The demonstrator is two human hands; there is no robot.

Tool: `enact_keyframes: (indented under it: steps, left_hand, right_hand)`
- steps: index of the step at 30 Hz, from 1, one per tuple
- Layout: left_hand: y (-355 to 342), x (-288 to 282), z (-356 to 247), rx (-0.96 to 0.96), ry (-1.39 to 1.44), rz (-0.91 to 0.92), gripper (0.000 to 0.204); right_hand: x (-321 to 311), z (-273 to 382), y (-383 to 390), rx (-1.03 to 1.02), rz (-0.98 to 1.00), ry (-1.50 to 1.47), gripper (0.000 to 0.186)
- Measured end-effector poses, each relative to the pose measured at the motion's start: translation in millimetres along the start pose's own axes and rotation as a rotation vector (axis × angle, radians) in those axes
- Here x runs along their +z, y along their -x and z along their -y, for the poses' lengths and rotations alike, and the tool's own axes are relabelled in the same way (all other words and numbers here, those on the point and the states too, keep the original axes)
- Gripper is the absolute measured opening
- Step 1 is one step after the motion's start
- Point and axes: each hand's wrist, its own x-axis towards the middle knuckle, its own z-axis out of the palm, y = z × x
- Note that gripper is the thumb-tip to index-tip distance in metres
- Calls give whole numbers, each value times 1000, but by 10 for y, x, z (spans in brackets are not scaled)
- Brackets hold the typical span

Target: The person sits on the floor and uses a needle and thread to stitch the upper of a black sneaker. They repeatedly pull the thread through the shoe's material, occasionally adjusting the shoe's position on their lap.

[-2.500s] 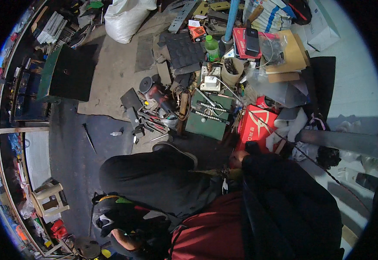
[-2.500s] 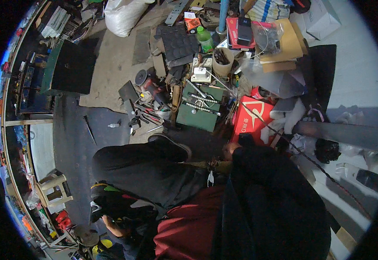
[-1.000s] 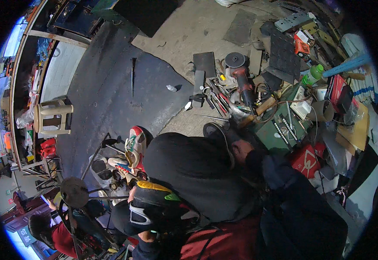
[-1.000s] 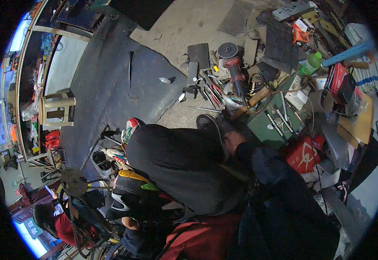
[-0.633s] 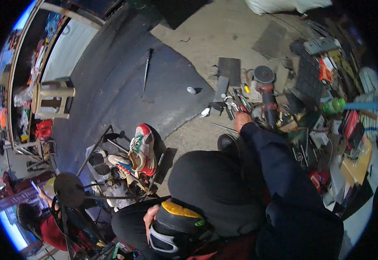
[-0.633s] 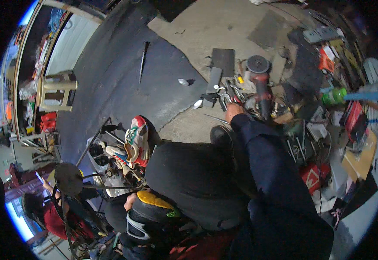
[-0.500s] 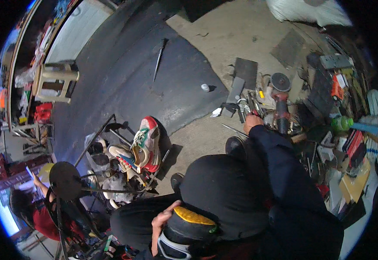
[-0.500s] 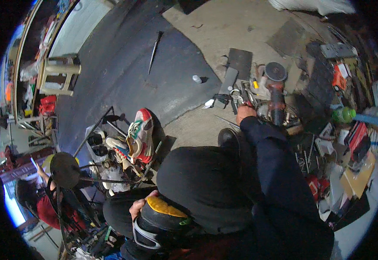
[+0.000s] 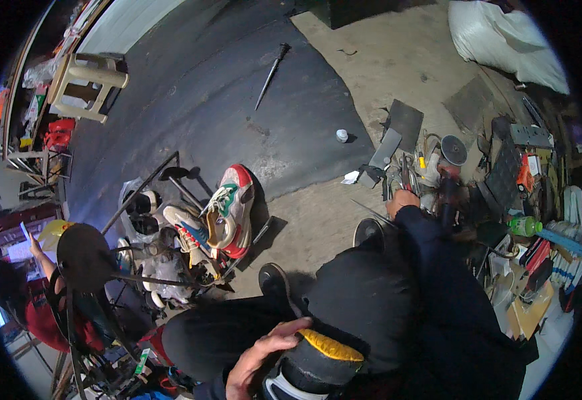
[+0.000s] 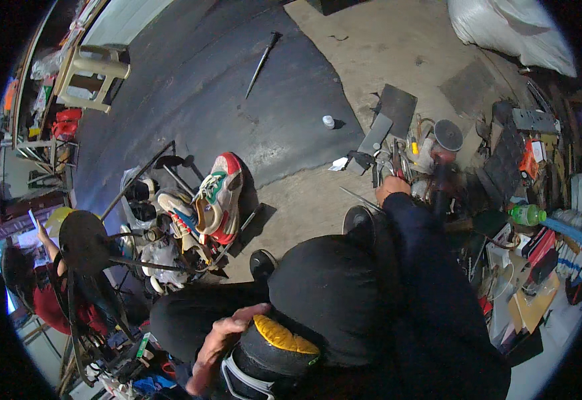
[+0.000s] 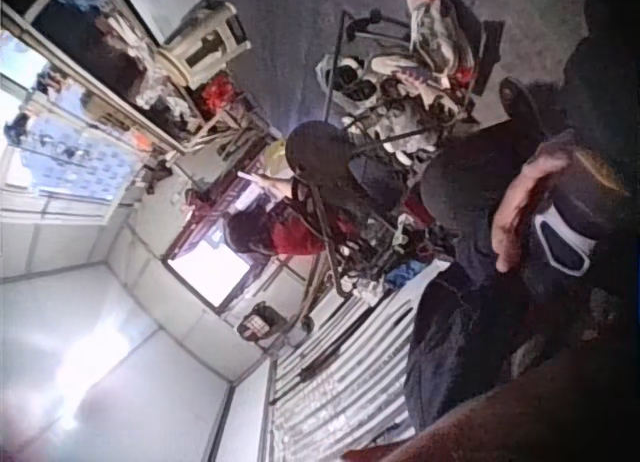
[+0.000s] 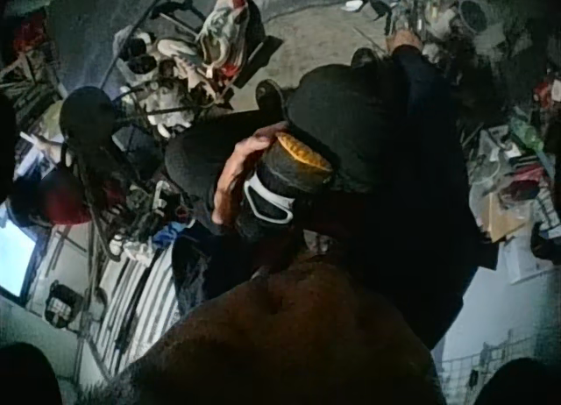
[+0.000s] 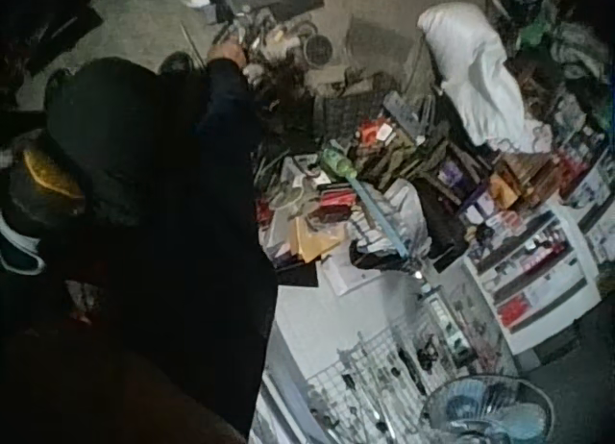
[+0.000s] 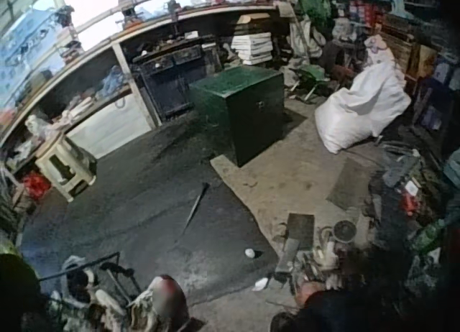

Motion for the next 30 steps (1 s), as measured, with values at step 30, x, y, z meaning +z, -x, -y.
enact_keyframes:
  steps: [30]
  left_hand:
    - [-534, -87, -227, 12, -208, 223, 91]
  right_hand:
    - [323, -647, 84, -120, -31, -491, 43]
